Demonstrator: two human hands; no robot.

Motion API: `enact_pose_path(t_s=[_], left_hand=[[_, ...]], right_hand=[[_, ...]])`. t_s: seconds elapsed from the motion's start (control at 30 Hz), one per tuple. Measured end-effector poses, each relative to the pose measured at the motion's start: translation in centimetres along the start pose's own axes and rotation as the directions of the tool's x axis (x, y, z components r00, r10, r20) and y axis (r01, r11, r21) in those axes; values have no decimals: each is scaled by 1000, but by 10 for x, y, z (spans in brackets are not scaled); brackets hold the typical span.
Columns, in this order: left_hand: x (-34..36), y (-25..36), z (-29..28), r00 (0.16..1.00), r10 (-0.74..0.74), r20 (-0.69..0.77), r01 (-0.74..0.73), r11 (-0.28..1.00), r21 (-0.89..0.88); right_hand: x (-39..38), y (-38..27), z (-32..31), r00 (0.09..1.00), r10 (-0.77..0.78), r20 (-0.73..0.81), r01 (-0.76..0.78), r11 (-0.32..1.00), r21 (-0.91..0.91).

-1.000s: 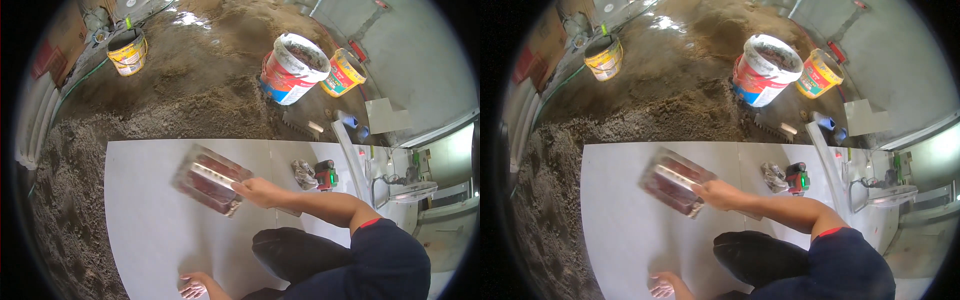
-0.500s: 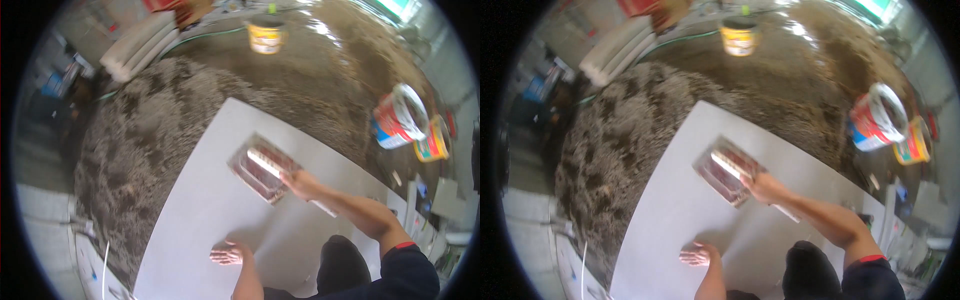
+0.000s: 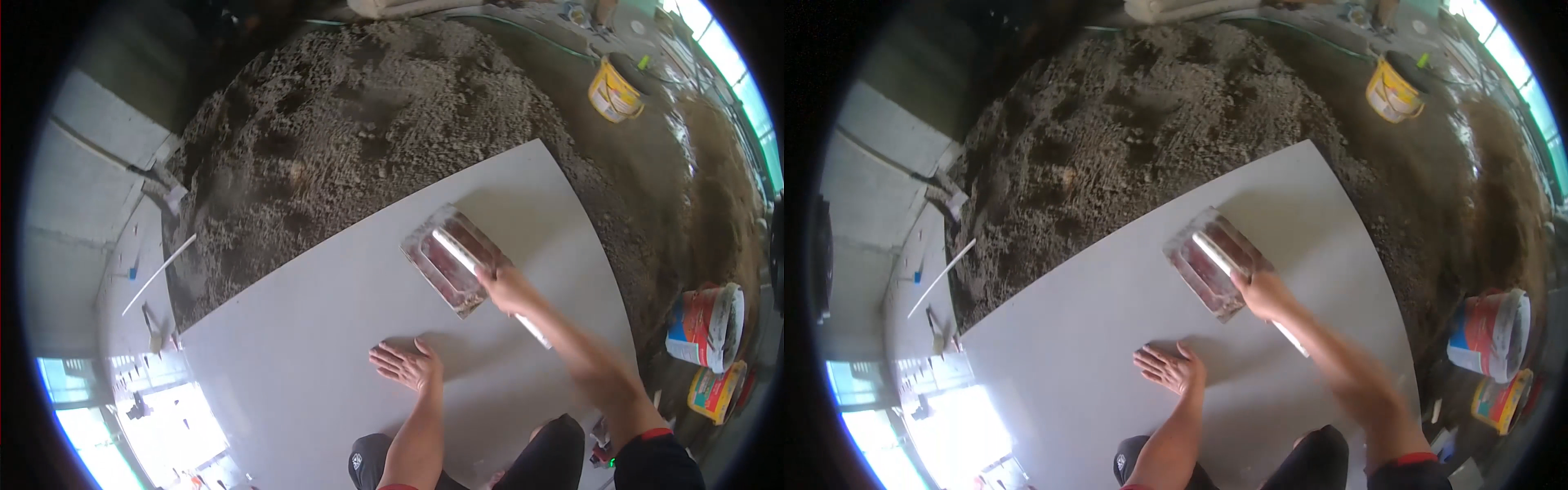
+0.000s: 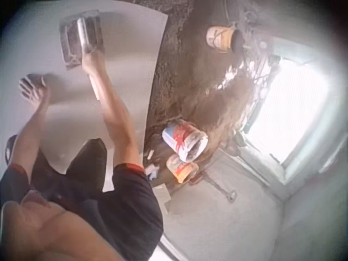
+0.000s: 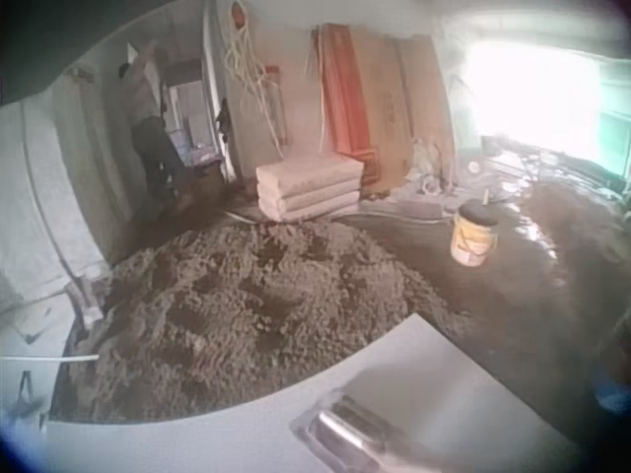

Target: The person applies mortar to the back of a large tile using a trowel, carries the tile to a prepared floor area, and positions it onto a bed of sand and mortar. They سپس press the tile into place by hand and use a grout float to smooth the surface.

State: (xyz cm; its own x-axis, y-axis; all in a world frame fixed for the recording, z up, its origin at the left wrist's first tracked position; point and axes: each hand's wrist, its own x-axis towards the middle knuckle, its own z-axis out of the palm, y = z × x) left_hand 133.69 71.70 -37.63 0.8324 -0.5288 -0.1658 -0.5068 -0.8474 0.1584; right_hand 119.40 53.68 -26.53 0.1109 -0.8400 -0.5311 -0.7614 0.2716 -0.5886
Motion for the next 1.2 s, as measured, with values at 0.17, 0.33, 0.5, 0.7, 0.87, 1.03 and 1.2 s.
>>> enact_pose_path(t_s=[0.17, 0.33, 0.5, 0.7, 0.87, 1.03, 1.2], left_hand=[[1, -3, -4, 1000, 8, 13, -8, 1000, 16], [3, -17, 2, 1000, 16, -21, -18, 995, -103], [2, -27, -4, 997, 80, -17, -82, 982, -170], [19, -114, -12, 797, 604, -5, -595, 784, -177], [45, -264, -51, 561, 812, 159, -815, 576, -69], [37, -422, -114, 573, 660, 485, -786, 610, 98], [-10, -509, -104, 640, 531, 555, -717, 672, 183]], right_hand=[[-36, -91, -71, 967, -251, 51, 228, 935, 271], [-29, -107, -3, 682, -473, -558, 661, 724, 195], [-21, -41, 102, 998, 5, -67, -17, 985, -172], [-37, 15, 132, 995, -53, -80, 44, 994, -103], [-117, 93, 165, 942, -193, -275, 223, 971, 83], [-204, 94, 131, 985, -30, -167, 37, 999, 40], [-297, 11, 52, 976, -1, -218, 62, 959, 275]])
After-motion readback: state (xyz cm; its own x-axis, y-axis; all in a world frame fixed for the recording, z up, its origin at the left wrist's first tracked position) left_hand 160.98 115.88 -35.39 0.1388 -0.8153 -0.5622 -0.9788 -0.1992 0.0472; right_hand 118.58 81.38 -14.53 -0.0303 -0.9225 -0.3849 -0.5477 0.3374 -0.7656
